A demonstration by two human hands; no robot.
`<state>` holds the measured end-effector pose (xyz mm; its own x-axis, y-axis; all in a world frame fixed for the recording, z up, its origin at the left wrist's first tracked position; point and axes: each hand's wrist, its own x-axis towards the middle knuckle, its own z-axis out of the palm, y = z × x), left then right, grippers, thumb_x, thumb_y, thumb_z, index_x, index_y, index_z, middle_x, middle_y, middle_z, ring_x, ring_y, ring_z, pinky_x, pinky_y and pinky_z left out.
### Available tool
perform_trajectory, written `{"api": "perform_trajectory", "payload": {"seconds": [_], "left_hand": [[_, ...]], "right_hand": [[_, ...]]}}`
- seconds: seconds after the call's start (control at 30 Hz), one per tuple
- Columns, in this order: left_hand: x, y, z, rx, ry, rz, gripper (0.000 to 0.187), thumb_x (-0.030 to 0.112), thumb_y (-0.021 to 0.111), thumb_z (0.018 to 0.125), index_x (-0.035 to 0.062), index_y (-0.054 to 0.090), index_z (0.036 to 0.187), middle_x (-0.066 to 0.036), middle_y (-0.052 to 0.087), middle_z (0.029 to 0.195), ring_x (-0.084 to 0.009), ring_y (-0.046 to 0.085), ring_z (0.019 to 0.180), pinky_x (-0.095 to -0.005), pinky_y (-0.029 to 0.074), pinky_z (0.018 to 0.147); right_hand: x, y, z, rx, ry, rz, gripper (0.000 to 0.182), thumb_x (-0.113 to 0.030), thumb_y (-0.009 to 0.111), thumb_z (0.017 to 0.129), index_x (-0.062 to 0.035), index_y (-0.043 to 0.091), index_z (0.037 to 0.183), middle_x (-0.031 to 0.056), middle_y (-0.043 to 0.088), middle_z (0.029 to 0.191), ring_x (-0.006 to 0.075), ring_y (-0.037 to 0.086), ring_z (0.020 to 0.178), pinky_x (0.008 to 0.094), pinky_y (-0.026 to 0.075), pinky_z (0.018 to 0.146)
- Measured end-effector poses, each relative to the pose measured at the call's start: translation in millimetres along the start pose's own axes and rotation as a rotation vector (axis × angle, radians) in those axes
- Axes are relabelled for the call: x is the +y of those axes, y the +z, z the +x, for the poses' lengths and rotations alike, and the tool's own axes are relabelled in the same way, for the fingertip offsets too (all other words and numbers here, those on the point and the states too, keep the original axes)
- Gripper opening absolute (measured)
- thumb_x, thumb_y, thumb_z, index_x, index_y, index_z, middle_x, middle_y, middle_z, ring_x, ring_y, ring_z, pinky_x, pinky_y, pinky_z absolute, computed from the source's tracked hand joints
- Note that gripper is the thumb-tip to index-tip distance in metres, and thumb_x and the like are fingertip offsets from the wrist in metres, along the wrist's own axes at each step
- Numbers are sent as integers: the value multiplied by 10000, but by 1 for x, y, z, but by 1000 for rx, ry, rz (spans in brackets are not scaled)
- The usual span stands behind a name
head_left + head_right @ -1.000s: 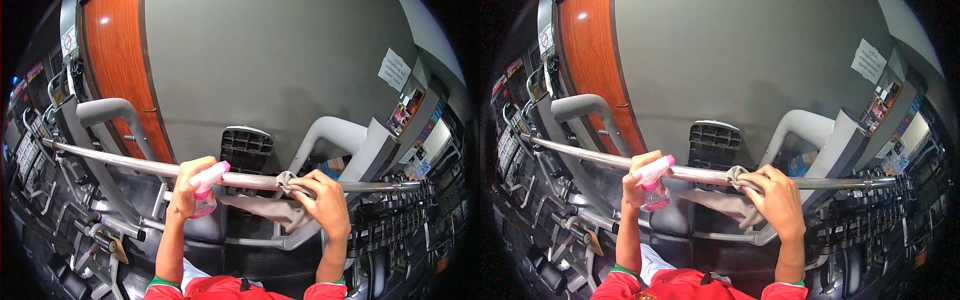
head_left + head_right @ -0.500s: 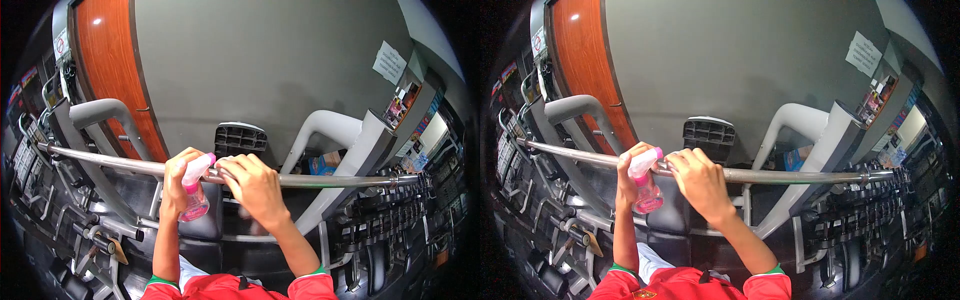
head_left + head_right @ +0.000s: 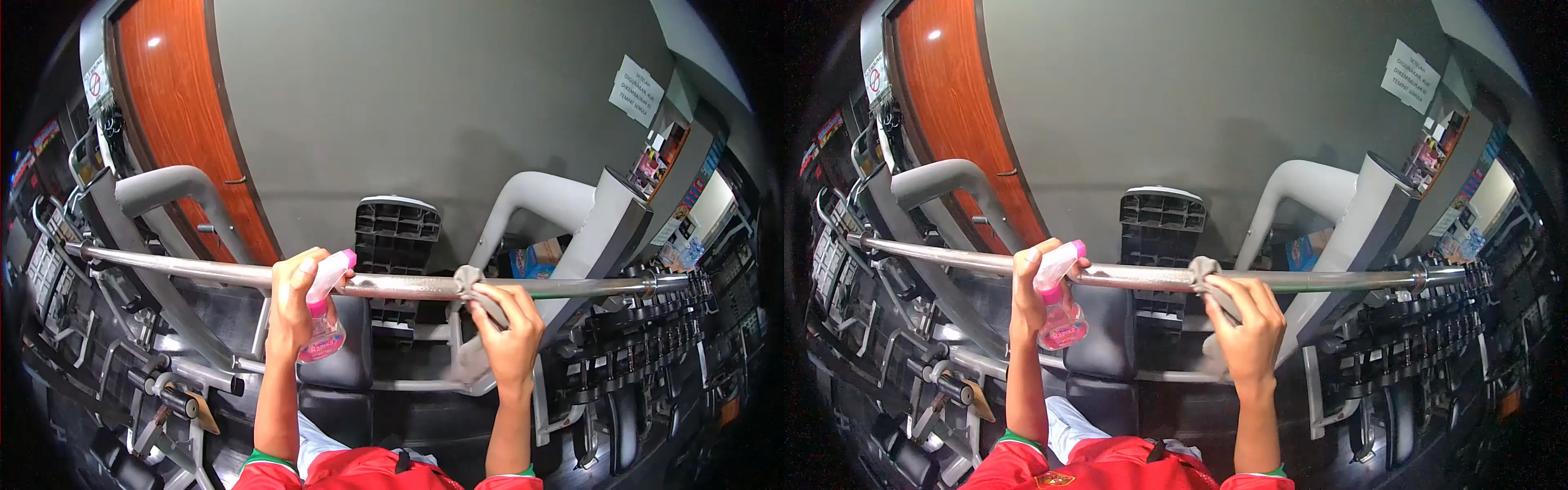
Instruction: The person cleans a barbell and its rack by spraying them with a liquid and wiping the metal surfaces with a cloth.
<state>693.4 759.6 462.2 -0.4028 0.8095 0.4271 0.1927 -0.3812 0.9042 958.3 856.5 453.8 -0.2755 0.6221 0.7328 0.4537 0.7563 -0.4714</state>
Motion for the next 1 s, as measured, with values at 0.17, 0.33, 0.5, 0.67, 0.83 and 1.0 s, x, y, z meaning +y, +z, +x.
{"api": "perform_trajectory", "payload": {"seconds": [0.17,0.33,0.5,0.67,0.83,1.0], "left_hand": [[-1,2,-1,-18,40,15,702,586,424,953,-82,605,832,-173,681,837,-177,588,400,-271,471,356],[5,3,-3,-23,-2,39,678,535,442,951,-108,655,956,-106,652,749,-162,585,411,-259,454,371],[12,1,-6,-17,-46,40,488,397,485,973,-46,639,841,-67,605,719,-142,548,474,-258,416,388],[11,3,-6,-9,-40,32,448,355,485,981,-30,618,795,-64,594,710,-137,534,472,-269,415,389],[10,4,-5,3,-42,30,449,348,479,986,-29,617,784,-66,598,708,-137,532,461,-271,411,388],[7,1,-4,5,-34,46,452,343,475,989,-28,618,774,-64,588,676,-140,518,430,-274,400,388]], "right_hand": [[-15,42,-26,220,61,49,239,-22,762,801,-73,732,1032,97,705,975,273,706,869,384,561,761],[-57,104,-40,80,76,434,211,10,793,754,-13,720,950,114,707,909,268,700,830,347,544,765],[-38,125,-63,223,343,562,176,-14,743,829,-4,699,999,92,710,948,193,681,893,314,520,824],[9,126,-78,482,810,1064,346,-180,643,986,-11,577,1281,60,617,1230,155,557,1126,315,422,1013],[-17,137,-55,480,948,1417,425,-287,510,1053,-101,491,1435,54,575,1337,144,551,1191,308,443,1023],[-79,156,-50,242,1160,1634,471,-371,473,1060,-127,440,1461,36,558,1355,178,570,1206,362,476,1020]]}}
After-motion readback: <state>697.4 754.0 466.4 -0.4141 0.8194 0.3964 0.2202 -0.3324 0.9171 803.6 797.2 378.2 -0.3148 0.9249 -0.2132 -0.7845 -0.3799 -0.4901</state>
